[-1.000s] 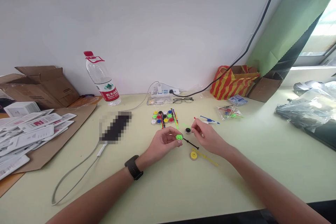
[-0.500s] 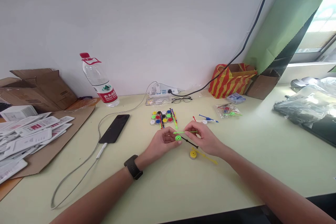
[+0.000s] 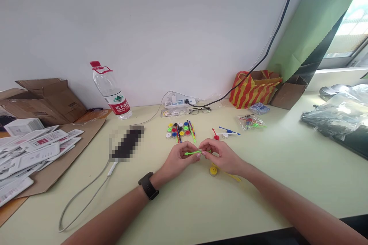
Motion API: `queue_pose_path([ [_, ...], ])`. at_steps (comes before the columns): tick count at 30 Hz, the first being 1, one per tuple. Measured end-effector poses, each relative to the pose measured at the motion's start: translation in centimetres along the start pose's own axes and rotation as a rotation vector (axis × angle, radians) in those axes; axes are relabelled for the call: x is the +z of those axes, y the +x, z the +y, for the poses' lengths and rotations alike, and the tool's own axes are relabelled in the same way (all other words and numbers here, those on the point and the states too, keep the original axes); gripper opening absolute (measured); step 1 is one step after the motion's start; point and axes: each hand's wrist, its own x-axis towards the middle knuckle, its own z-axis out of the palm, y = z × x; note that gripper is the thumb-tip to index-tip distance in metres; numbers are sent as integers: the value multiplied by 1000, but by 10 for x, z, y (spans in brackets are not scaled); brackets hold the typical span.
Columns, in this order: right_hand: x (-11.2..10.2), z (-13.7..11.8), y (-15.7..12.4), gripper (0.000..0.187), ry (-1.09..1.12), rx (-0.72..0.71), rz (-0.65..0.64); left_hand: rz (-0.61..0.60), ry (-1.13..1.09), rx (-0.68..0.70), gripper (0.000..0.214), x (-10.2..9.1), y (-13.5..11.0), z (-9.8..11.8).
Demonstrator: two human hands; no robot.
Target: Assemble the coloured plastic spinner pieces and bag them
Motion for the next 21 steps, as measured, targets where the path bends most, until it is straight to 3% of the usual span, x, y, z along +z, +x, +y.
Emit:
queue_pose_path([
  [8,0,3,0,11,-99,-3,-13,-34,93,40,29,-2,0,-3],
  [21,-2,5,-2,12,-104,-36,-16,26,105,50,32,-2,0,-3],
])
